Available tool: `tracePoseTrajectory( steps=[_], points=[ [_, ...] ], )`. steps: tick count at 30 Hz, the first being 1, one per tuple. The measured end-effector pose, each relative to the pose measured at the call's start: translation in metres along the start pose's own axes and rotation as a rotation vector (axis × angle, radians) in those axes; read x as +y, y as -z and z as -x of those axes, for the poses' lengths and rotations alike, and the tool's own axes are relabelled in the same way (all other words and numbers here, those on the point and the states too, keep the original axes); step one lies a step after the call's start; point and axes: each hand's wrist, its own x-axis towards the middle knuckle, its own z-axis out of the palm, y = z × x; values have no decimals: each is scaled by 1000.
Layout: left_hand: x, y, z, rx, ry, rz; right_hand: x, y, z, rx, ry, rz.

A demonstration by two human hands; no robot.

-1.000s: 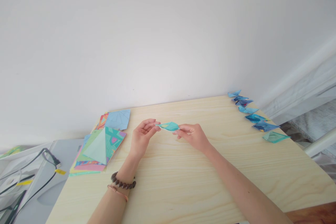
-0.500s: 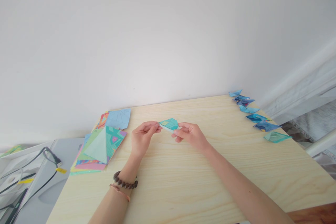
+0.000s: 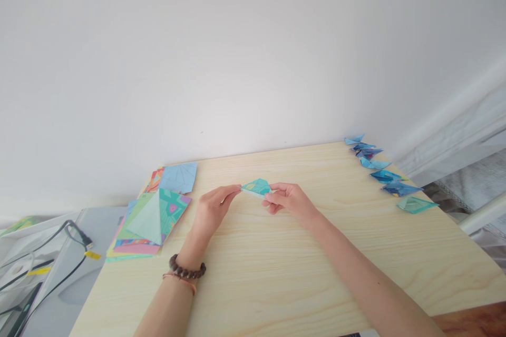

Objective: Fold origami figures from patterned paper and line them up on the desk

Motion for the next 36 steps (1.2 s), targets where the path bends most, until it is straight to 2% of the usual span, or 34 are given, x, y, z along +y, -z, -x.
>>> tracePoseTrajectory(
  steps=[3, 8, 12, 17, 22, 26, 30, 36],
  points=[
    [1, 1, -1, -55, -67, -52, -1, 4, 0, -10, -21, -21],
    [6, 0, -6, -161, -91, -61, -6, 8, 2, -8, -31, -59],
    [9, 0, -8, -188, -72, -84, -8, 10, 4, -5, -33, -63],
    [12, 3, -7, -215, 81, -75, -12, 11, 5, -69, 128, 35],
    [16, 3, -6, -272, 303, 130, -11, 9, 6, 64, 262, 311],
    [14, 1, -6, -301, 435, 345, -12, 7, 9, 87, 291, 409],
    [11, -1, -6, -324, 499, 464, -14, 6, 11, 79, 308, 424],
    [11, -1, -6, -381, 527, 564, -12, 6, 8, 108, 283, 311]
  ],
)
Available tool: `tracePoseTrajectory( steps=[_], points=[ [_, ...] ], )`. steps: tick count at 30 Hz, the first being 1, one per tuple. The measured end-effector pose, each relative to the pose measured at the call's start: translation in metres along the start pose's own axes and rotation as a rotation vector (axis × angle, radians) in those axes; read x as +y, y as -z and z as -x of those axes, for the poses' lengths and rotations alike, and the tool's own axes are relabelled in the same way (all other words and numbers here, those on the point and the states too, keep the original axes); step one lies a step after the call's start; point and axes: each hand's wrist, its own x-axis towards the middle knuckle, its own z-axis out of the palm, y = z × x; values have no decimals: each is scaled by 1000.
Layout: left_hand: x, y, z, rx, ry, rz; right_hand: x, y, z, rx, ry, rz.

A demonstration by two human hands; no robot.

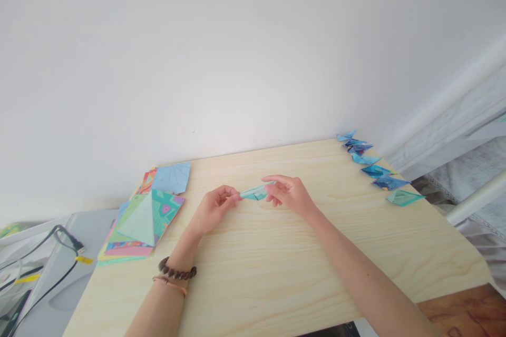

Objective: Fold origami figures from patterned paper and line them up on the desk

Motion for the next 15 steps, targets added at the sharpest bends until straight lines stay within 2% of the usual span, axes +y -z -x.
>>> tracePoseTrajectory(
  steps=[3, 8, 15],
  points=[
    [-1, 1, 0, -23, 8, 7, 2, 0, -1, 33, -6, 0],
    [-1, 2, -2, 22, 12, 16, 3, 1, -2, 13, -47, -19],
    [2, 1, -3, 56, 50, 178, 1, -2, -1, 18, -29, 50]
  ],
)
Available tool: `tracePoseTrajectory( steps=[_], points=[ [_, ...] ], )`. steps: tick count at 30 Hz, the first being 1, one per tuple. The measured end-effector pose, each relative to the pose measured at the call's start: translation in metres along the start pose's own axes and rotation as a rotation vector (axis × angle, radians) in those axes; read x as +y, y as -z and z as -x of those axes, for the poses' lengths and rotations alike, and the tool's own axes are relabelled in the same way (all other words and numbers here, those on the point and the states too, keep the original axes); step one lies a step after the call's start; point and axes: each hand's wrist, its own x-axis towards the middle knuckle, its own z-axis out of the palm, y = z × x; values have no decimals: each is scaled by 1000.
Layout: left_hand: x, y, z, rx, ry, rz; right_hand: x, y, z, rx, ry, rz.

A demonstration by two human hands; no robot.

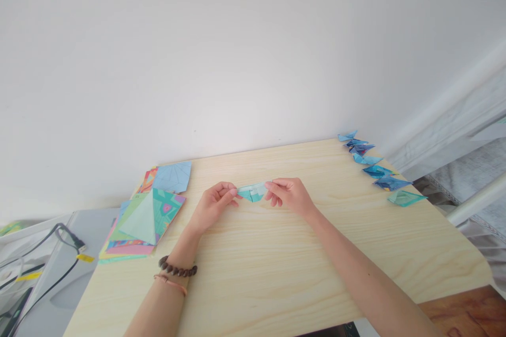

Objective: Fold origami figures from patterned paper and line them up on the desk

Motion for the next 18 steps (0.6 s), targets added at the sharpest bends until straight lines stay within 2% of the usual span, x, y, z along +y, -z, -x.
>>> tracePoseTrajectory(
  steps=[8, 12, 18],
  points=[
    [-8, 0, -5, 192, 66, 24, 7, -11, -3, 15, -13, -44],
    [-5, -1, -5, 190, 95, 40, 15, -12, -9, 15, -34, -138],
    [-8, -6, -7, 199, 38, 105, 16, -13, -12, 54, 21, -94]
  ],
)
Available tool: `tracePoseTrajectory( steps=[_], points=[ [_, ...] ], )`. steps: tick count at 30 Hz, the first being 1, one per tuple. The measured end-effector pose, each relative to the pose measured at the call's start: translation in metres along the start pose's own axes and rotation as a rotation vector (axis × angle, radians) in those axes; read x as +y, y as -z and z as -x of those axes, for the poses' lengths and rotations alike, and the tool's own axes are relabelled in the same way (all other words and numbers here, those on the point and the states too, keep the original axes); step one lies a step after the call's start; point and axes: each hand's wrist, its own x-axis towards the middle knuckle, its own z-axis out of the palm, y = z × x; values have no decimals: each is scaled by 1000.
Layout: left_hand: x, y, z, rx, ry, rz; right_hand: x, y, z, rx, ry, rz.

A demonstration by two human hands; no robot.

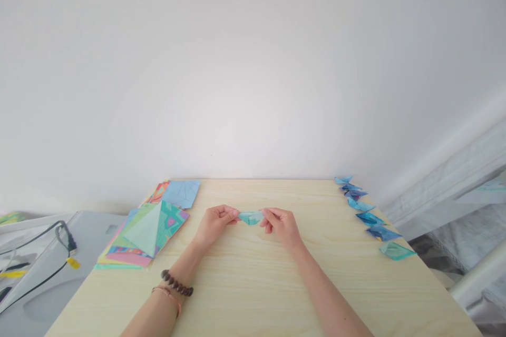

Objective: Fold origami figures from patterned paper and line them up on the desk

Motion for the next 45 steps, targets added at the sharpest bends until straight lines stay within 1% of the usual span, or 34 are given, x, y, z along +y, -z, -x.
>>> tracePoseTrajectory(
  steps=[2, 5, 7, 9, 12, 15, 17, 21, 25, 27, 30, 34, 36, 39, 41, 45],
  points=[
    [2, -1, 1, 13, 4, 85, 1, 0, 1, 25, -2, -15],
    [7, -4, 8, -40, -2, 215, 3, -2, 3, 121, 12, -96],
    [9, -6, 13, -76, -1, 233, 5, -5, 5, 182, 22, -154],
    [9, -9, 18, -90, 6, 225, 6, -9, 8, 183, 35, -184],
    [5, -16, 21, -120, -18, 219, 2, -17, 13, 160, 50, -159],
    [0, -21, 19, -95, -71, 198, -5, -23, 18, 75, 76, -64],
    [-4, -22, 16, -70, -84, 185, -8, -25, 21, 12, 118, 23],
    [-10, -19, 12, -71, -89, 169, -8, -27, 25, -81, 203, 175],
    [-12, -18, 13, -61, -103, 85, -12, -26, 26, -132, 194, 244],
    [-13, -19, 14, -81, -90, 45, -15, -25, 26, -136, 177, 254],
    [-14, -20, 15, -135, -57, 42, -18, -27, 25, -124, 139, 208],
    [-7, -19, 17, -170, -58, 20, -11, -29, 22, -104, 55, 126],
    [-1, -19, 21, -237, -69, 44, -7, -29, 21, -88, 24, 101],
    [6, -20, 25, -325, -75, 74, -2, -27, 20, -88, 32, 86],
    [9, -21, 26, -338, -77, 81, -2, -26, 20, -95, 46, 91],
    [5, -20, 24, -307, -75, 79, -3, -24, 21, -94, 49, 129]
  ],
)
